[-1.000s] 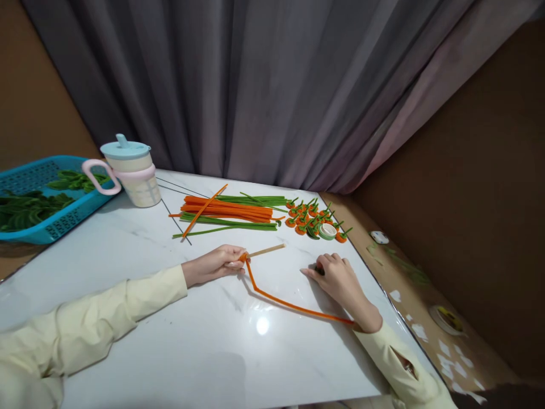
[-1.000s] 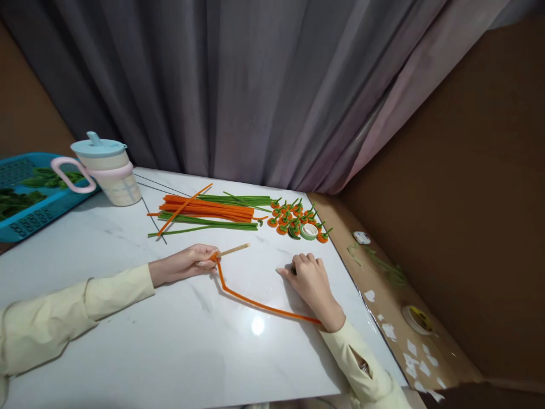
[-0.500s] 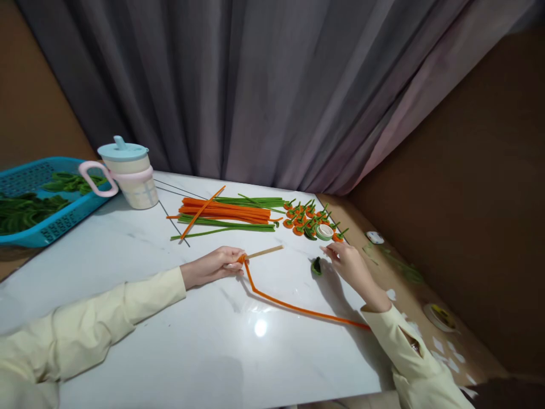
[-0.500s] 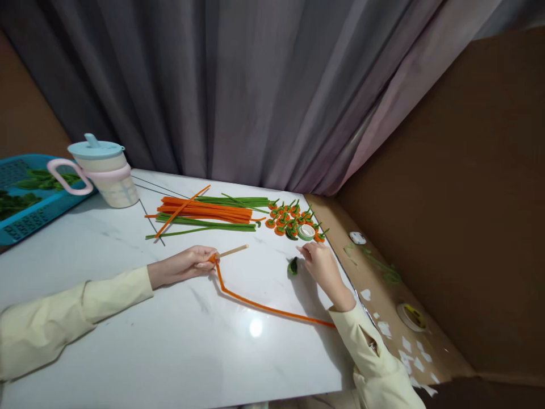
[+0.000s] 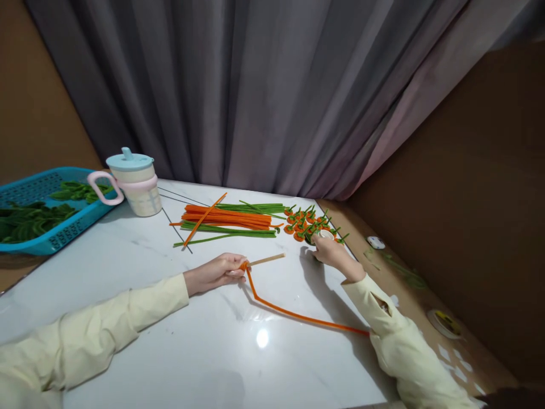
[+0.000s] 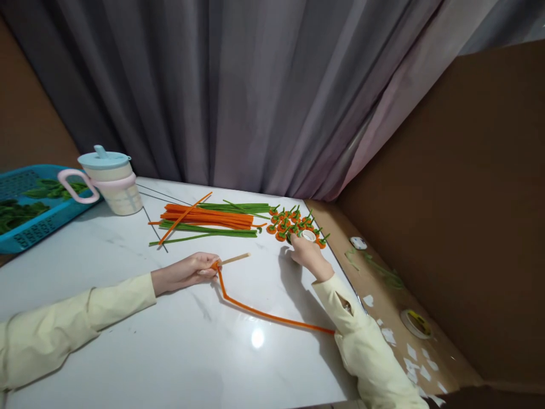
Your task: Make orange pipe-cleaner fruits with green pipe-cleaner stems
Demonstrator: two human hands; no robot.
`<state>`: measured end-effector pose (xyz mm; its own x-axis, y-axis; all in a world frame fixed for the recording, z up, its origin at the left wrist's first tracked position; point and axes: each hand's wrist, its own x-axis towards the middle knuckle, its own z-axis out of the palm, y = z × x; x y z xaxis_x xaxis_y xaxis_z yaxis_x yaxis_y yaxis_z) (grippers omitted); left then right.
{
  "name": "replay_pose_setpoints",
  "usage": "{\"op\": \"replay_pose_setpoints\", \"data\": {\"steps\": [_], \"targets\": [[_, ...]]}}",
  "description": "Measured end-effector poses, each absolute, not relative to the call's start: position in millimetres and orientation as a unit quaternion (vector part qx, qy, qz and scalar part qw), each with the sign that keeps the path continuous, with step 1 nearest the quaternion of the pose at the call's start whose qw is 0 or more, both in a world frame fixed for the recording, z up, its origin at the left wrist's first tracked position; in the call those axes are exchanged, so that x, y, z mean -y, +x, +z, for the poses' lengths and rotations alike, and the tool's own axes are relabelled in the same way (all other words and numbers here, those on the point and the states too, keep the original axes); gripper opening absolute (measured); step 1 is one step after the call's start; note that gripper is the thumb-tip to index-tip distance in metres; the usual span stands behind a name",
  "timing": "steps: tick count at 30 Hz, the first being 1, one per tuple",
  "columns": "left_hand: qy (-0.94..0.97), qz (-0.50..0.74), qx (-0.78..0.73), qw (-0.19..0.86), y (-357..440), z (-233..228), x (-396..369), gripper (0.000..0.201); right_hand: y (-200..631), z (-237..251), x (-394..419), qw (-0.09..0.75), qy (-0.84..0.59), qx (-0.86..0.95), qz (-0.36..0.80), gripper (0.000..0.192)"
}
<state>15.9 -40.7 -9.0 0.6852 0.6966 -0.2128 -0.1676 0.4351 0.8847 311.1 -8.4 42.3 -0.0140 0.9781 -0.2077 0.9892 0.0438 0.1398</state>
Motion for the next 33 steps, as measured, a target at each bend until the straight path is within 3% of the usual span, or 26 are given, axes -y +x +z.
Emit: {"op": "replay_pose_setpoints", "data": {"steps": [12, 19, 33], "targets": [[0.465, 0.267, -0.275, 0.798, 15, -9, 42, 0.022, 216, 72, -23, 0.076, 0.625, -0.776, -0.016, 0.029], [0.463, 0.267, -0.277, 0.799, 15, -8, 43, 0.024, 220, 74, -44, 0.092, 0.599, -0.793, -0.058, 0.029], [0.457, 0.272, -0.275, 0.801, 17, -13, 40, 0.02, 211, 46, -55, 0.123, 0.582, -0.803, -0.037, 0.029]]}}
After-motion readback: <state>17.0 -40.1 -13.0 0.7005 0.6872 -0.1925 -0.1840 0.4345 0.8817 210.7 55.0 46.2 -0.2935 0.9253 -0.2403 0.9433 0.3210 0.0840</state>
